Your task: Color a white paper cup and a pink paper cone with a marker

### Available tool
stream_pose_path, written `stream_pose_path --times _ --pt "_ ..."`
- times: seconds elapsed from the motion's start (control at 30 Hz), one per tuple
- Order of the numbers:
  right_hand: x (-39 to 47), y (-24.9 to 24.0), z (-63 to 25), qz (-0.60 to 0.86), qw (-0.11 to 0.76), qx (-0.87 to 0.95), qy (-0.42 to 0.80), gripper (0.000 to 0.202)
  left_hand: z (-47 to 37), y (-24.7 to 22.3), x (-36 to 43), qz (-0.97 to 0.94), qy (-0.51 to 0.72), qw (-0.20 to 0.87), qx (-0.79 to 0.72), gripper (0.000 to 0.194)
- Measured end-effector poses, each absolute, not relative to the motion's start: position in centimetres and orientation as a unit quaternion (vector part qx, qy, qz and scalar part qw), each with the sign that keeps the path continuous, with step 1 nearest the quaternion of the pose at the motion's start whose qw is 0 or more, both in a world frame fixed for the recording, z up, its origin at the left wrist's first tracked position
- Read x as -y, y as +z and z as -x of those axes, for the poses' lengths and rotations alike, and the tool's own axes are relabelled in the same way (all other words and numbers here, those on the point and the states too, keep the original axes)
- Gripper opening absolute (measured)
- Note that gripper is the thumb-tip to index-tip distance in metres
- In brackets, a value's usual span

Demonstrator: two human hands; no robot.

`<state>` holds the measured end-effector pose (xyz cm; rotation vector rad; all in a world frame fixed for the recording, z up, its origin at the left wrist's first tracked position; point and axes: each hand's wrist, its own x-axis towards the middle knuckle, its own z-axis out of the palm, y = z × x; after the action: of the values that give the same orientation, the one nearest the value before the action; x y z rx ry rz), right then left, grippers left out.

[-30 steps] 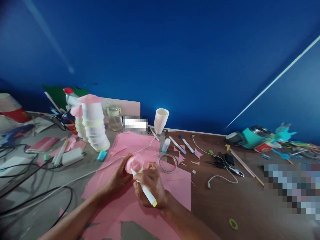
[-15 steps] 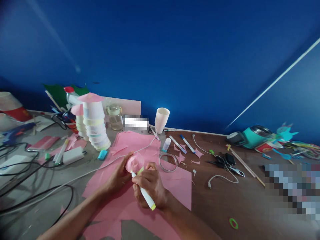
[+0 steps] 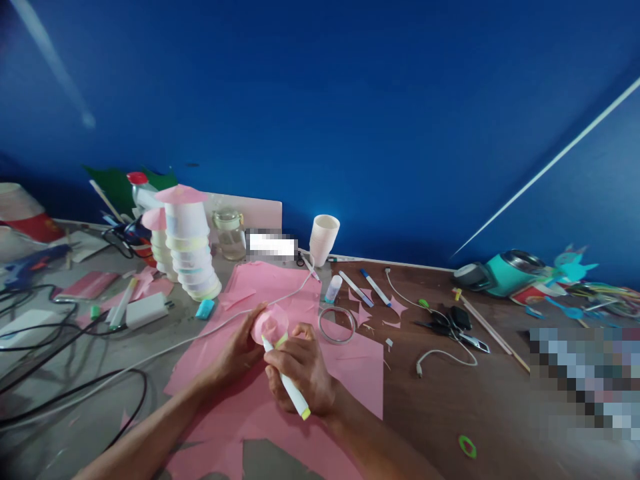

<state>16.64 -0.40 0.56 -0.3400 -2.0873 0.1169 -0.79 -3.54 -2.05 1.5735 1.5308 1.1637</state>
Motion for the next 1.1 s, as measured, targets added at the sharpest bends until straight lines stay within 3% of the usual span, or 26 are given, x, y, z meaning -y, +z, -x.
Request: stream_pose_path --times 0.17,0.6,1.1 --pt "0.5 0.6 -16.6 0.131 0.487 0.862 0.048 0.028 0.8 -2.4 3.4 -0.592 0.440 0.349 -0.577 0.066" --pt "0.3 0.5 -17.2 0.166 0.509 0.844 0.035 0.018 0.4 -1.7 3.6 -0.562 0.450 0.402 -0.566 0.067" --pt "0.3 1.0 -17.1 0.164 0.527 0.832 0.059 0.022 0.6 -2.3 3.6 -0.582 0.436 0.377 -0.574 0.069"
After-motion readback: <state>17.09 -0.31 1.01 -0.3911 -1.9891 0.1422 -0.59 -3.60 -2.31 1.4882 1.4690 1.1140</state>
